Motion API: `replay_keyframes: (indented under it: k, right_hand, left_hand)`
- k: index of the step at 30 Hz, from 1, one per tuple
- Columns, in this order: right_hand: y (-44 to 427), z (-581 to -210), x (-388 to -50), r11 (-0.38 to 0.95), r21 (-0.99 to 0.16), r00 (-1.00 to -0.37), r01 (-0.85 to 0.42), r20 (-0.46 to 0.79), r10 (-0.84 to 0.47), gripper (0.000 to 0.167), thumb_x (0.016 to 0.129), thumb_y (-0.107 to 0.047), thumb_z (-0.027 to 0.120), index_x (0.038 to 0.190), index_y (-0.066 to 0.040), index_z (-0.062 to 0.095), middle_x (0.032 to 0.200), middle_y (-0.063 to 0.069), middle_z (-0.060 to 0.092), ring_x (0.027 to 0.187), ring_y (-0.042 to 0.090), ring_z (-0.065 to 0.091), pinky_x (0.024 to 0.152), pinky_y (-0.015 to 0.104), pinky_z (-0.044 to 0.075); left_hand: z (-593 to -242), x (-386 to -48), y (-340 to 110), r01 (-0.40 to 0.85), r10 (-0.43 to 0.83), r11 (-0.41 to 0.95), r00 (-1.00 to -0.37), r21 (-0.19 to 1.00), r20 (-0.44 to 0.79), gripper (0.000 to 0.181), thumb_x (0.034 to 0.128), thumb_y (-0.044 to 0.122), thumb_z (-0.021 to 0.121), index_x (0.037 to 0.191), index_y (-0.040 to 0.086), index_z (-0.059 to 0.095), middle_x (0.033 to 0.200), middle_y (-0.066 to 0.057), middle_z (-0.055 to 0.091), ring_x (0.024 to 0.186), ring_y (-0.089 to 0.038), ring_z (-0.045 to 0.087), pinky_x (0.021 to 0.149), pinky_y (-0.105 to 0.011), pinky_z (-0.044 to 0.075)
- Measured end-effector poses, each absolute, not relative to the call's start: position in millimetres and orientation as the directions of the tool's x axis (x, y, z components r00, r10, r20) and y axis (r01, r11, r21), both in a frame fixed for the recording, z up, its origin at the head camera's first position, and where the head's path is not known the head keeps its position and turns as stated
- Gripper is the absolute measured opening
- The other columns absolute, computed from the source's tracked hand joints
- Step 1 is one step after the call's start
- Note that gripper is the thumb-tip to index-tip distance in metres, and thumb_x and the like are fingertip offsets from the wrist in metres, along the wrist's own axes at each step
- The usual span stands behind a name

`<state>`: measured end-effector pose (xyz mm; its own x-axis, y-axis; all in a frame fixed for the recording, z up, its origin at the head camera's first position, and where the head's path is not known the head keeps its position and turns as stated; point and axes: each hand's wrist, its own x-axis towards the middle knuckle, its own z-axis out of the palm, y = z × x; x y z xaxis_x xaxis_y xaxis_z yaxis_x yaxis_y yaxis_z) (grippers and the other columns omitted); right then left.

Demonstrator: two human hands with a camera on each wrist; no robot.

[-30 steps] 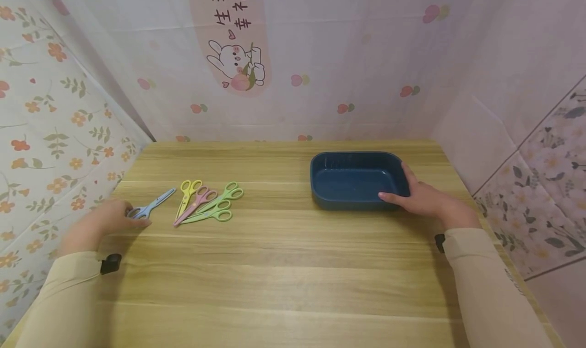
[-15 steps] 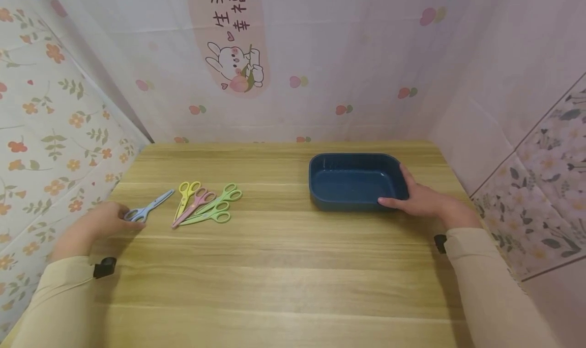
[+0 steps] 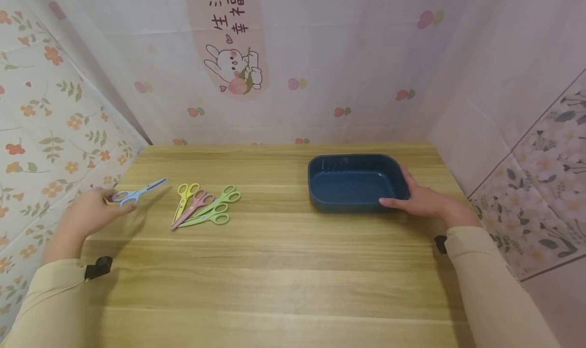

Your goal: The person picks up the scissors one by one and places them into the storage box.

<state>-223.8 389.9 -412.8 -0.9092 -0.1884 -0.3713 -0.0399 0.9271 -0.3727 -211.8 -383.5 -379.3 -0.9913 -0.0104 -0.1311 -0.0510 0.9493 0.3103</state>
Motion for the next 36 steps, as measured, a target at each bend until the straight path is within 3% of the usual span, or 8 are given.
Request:
replay_keyframes:
  k: [10, 17, 19, 24, 31, 36]
  right_hand:
    - [390, -412, -224, 0.929, -0.368, -0.899, -0.05, -0.388, -0.202, 0.122, 0.101, -0.07, 0.054, 0.159, -0.019, -0.039, 0.159, 0.053, 0.018, 0.127, 0.071, 0.052, 0.102, 0.077, 0.044]
    - [389, -411, -225, 0.926, -0.371, -0.903, -0.063, -0.374, -0.211, 0.123, 0.1, -0.07, 0.056, 0.16, -0.017, -0.038, 0.158, 0.054, 0.019, 0.117, 0.065, 0.063, 0.099, 0.074, 0.047]
    - [388, -411, -226, 0.925, -0.374, -0.903, -0.065, -0.372, -0.214, 0.124, 0.1, -0.069, 0.057, 0.161, -0.016, -0.037, 0.158, 0.054, 0.02, 0.117, 0.065, 0.063, 0.099, 0.074, 0.047]
    - [388, -410, -225, 0.92, -0.388, -0.9, -0.062, -0.377, -0.219, 0.124, 0.1, -0.068, 0.059, 0.161, -0.017, -0.035, 0.161, 0.053, 0.012, 0.126, 0.07, 0.055, 0.101, 0.076, 0.045]
    - [383, -404, -220, 0.914, -0.4, -0.895, -0.063, -0.382, -0.229, 0.124, 0.1, -0.067, 0.06, 0.162, -0.017, -0.034, 0.161, 0.053, 0.012, 0.13, 0.071, 0.05, 0.104, 0.077, 0.043]
    - [380, -403, -219, 0.915, -0.398, -0.891, -0.062, -0.39, -0.23, 0.123, 0.1, -0.068, 0.059, 0.162, -0.017, -0.035, 0.16, 0.053, 0.013, 0.131, 0.072, 0.048, 0.104, 0.078, 0.042]
  left_hand:
    - [-346, -223, -341, -0.004, -0.009, 0.917, -1.0, 0.398, 0.01, 0.098, 0.0959, 0.065, 0.066, 0.157, -0.008, 0.041, 0.156, -0.043, 0.035, 0.133, -0.063, 0.041, 0.097, -0.076, 0.043]
    - [-321, -237, -301, 0.078, 0.042, 0.909, -0.995, 0.41, 0.094, 0.089, 0.0938, 0.062, 0.069, 0.155, 0.0, 0.05, 0.147, -0.036, 0.047, 0.125, -0.052, 0.047, 0.091, -0.068, 0.046]
    - [-315, -242, -287, 0.106, 0.062, 0.903, -0.991, 0.417, 0.118, 0.083, 0.0927, 0.06, 0.071, 0.152, 0.003, 0.056, 0.138, -0.032, 0.052, 0.117, -0.046, 0.049, 0.088, -0.062, 0.046]
    - [-304, -256, -247, 0.162, 0.116, 0.901, -0.984, 0.403, 0.138, 0.07, 0.0901, 0.055, 0.074, 0.141, 0.008, 0.065, 0.136, -0.023, 0.054, 0.116, -0.042, 0.053, 0.091, -0.061, 0.049]
    - [-298, -273, -191, 0.24, 0.212, 0.874, -0.971, 0.423, 0.113, 0.079, 0.0881, 0.05, 0.075, 0.148, 0.002, 0.058, 0.151, -0.023, 0.05, 0.133, -0.043, 0.052, 0.107, -0.066, 0.047]
    - [-296, -287, -151, 0.329, 0.288, 0.843, -0.944, 0.426, 0.161, 0.078, 0.0846, 0.049, 0.079, 0.145, 0.003, 0.062, 0.136, -0.018, 0.059, 0.122, -0.037, 0.056, 0.102, -0.057, 0.051]
